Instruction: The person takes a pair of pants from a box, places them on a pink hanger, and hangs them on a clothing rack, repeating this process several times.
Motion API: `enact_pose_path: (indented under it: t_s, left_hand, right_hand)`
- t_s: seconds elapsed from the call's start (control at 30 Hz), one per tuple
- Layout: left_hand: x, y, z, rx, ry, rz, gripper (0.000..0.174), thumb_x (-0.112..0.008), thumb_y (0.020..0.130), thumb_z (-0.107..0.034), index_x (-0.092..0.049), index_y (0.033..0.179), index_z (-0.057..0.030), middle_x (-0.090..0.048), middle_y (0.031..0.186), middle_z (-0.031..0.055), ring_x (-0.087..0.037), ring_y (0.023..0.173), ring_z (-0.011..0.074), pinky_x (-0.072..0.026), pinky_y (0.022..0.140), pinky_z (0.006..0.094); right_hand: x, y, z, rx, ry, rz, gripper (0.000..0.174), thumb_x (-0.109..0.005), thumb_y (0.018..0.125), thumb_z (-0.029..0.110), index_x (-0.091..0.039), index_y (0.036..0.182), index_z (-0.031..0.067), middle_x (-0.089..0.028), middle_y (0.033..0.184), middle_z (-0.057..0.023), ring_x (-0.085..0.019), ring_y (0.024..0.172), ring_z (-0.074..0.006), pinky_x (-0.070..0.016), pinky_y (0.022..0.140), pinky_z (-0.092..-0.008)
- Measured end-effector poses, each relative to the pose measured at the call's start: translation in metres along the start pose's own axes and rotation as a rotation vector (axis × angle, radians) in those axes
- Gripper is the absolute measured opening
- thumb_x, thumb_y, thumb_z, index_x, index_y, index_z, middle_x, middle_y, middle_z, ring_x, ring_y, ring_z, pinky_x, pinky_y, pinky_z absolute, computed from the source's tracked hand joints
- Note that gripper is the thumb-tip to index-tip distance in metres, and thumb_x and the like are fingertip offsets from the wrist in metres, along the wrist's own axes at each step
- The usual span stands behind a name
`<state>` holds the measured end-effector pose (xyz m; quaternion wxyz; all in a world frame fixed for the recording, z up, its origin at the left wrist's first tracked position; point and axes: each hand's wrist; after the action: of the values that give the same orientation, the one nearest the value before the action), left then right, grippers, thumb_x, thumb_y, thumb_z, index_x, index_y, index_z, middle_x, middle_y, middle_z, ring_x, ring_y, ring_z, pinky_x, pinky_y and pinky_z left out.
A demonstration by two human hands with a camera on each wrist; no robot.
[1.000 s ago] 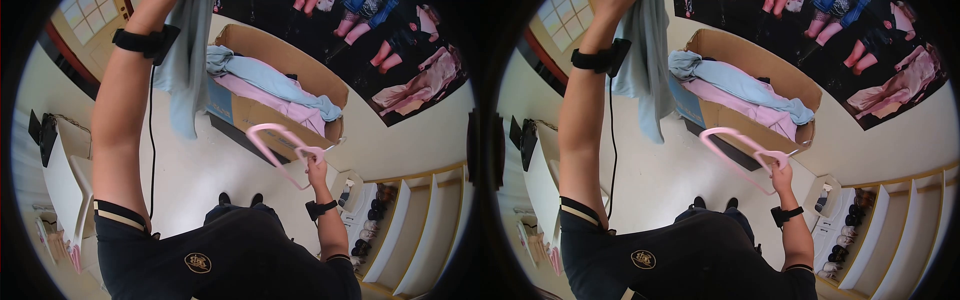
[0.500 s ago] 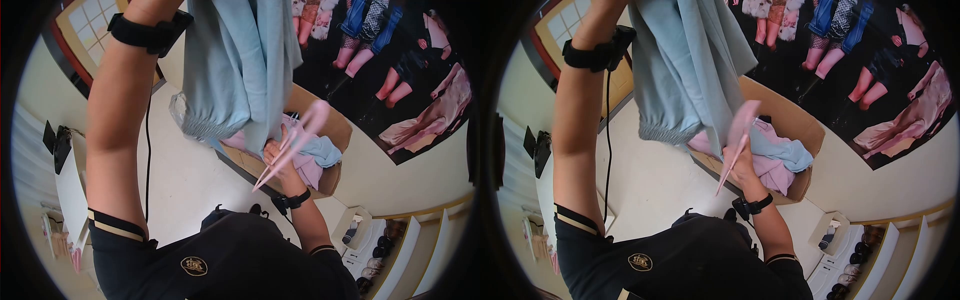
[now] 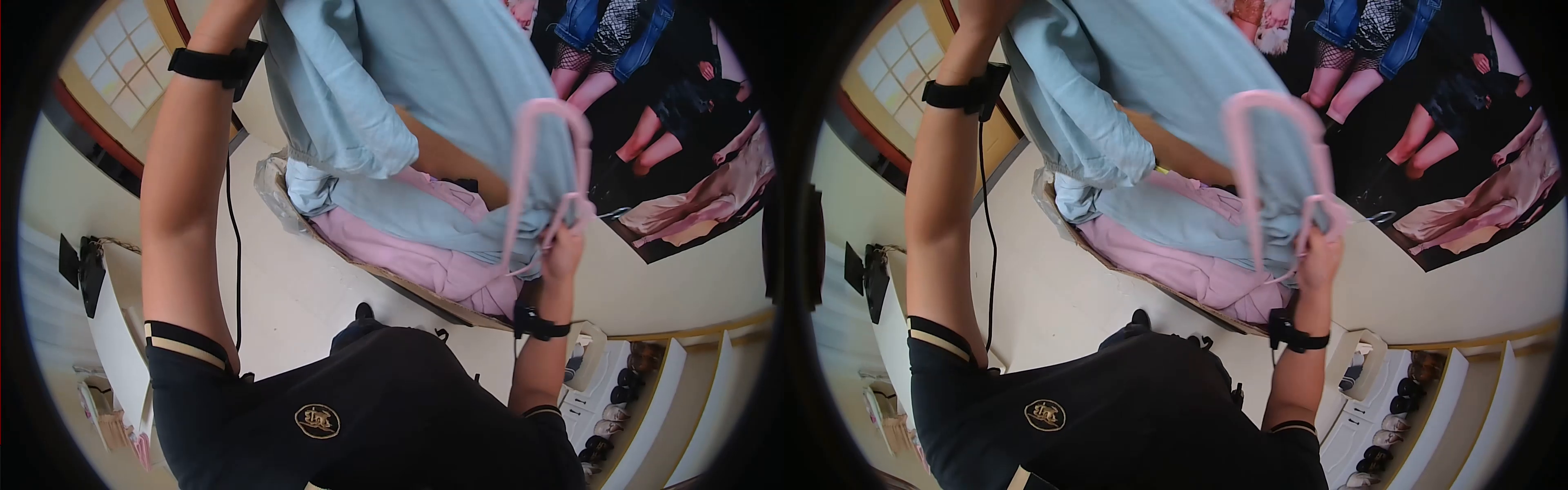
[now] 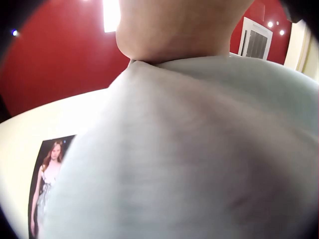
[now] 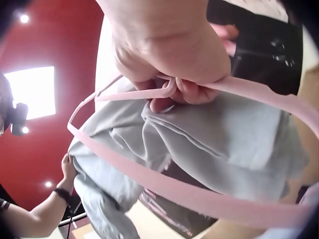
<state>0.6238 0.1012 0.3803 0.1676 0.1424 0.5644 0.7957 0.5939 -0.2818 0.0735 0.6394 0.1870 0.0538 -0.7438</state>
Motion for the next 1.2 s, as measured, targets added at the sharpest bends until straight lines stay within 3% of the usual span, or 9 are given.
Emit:
enact_pose_path:
  t_s: [0.13, 0.2, 0.3, 0.4, 0.53, 0.67, 0.83, 1.03, 1.2]
  left_hand:
    - [-0.026, -0.075, 0.024, 0.136, -0.039, 0.135, 0.005, -0.056, 0.086, -0.004, -0.059, 0.089, -0.0028, -0.06, 0.075, 0.0133, -0.059, 0.067, 0.025, -0.0474, 0.062, 0.0314]
    - [-0.039, -0.142, 0.028, 0.308, -0.206, 0.346, 0.017, -0.055, 0.087, -0.02, -0.059, 0.089, -0.0041, -0.054, 0.072, 0.0181, -0.052, 0.062, 0.0345, -0.0438, 0.058, 0.037]
    - [-0.022, -0.227, -0.004, 0.442, -0.65, 1.139, 0.021, -0.06, 0.081, -0.021, -0.052, 0.078, -0.0009, -0.049, 0.065, 0.0177, -0.051, 0.058, 0.0262, -0.0396, 0.055, 0.0387]
    - [-0.012, -0.342, -0.039, 0.318, -0.57, 1.939, 0.056, -0.076, 0.063, -0.04, -0.062, 0.11, -0.0107, -0.064, 0.098, 0.014, -0.06, 0.093, 0.0319, -0.048, 0.082, 0.0384]
    - [-0.009, -0.365, -0.114, 0.285, -0.536, 2.022, 0.114, -0.086, 0.048, -0.035, -0.025, 0.143, -0.0235, -0.029, 0.142, 0.023, -0.049, 0.112, 0.0438, -0.0439, 0.094, 0.0434]
    - [-0.018, -0.391, -0.155, 0.144, -0.359, 2.104, 0.12, -0.088, 0.045, -0.037, -0.02, 0.144, -0.0283, -0.017, 0.148, 0.0235, -0.045, 0.114, 0.0489, -0.0453, 0.092, 0.0444]
    - [-0.069, -0.461, -0.147, 0.117, -0.361, 2.052, 0.055, -0.047, 0.09, -0.023, -0.031, 0.141, -0.0326, -0.029, 0.145, 0.021, -0.056, 0.106, 0.0418, -0.0491, 0.084, 0.0457]
    - [-0.139, -0.489, -0.123, 0.389, -0.345, 2.003, 0.043, -0.038, 0.093, -0.018, -0.042, 0.135, -0.0247, -0.046, 0.134, 0.013, -0.052, 0.117, 0.0306, -0.044, 0.094, 0.0432]
    - [-0.173, -0.477, -0.117, 0.646, 0.05, 2.078, 0.036, -0.035, 0.094, -0.028, -0.051, 0.126, -0.0228, -0.053, 0.13, 0.0068, -0.046, 0.122, 0.0359, -0.0328, 0.097, 0.055]
  right_hand:
    - [0.043, 0.029, 0.035, -0.043, -0.026, -0.033, 0.024, -0.049, 0.089, 0.011, -0.053, 0.109, 0.0005, -0.062, 0.07, -0.0091, -0.044, 0.042, -0.007, -0.03, 0.037, -0.0189]
    - [0.049, 0.028, 0.024, -0.074, -0.053, -0.084, 0.029, -0.048, 0.089, 0.012, -0.05, 0.116, 0.0009, -0.062, 0.07, -0.0091, -0.044, 0.042, -0.0066, -0.0294, 0.036, -0.0192]
    - [0.057, 0.015, 0.013, -0.193, -0.124, -0.191, 0.04, -0.046, 0.091, 0.014, -0.041, 0.129, 0.0032, -0.058, 0.067, -0.0061, -0.044, 0.042, -0.0066, -0.0292, 0.035, -0.0197]
    - [0.074, -0.007, -0.011, -0.252, -0.132, -0.286, 0.036, -0.046, 0.091, 0.015, -0.045, 0.125, 0.0031, -0.054, 0.064, -0.004, -0.043, 0.042, -0.007, -0.0294, 0.034, -0.02]
    - [0.073, -0.036, -0.017, -0.276, -0.072, -0.298, 0.024, -0.044, 0.092, 0.013, -0.053, 0.112, 0.0042, -0.054, 0.066, -0.0012, -0.043, 0.044, -0.007, -0.0305, 0.035, -0.0191]
    - [0.076, -0.053, -0.025, -0.274, -0.063, -0.419, 0.021, -0.045, 0.093, 0.013, -0.053, 0.11, 0.0047, -0.054, 0.068, -0.0005, -0.043, 0.045, -0.0066, -0.0304, 0.036, -0.0186]
    - [0.087, -0.081, -0.021, -0.281, -0.025, -0.503, 0.019, -0.048, 0.092, 0.014, -0.055, 0.107, 0.0053, -0.051, 0.065, -0.0015, -0.045, 0.046, -0.0082, -0.0304, 0.036, -0.0197]
    - [0.097, -0.116, -0.012, -0.299, -0.052, -0.667, 0.02, -0.05, 0.091, 0.016, -0.054, 0.108, 0.0057, -0.051, 0.064, -0.0019, -0.044, 0.046, -0.0085, -0.0293, 0.036, -0.0201]
    - [0.111, -0.153, 0.006, -0.343, -0.125, -0.7, 0.016, -0.048, 0.09, 0.017, -0.056, 0.102, 0.0089, -0.054, 0.066, 0.0001, -0.047, 0.049, -0.0075, -0.0304, 0.037, -0.0192]
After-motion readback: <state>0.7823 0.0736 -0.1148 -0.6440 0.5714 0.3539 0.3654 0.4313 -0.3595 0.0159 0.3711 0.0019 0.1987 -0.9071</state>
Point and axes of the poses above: each hand's wrist, its own y-axis towards the middle knuckle, its own x-axis out of the back of the hand, z = x × y
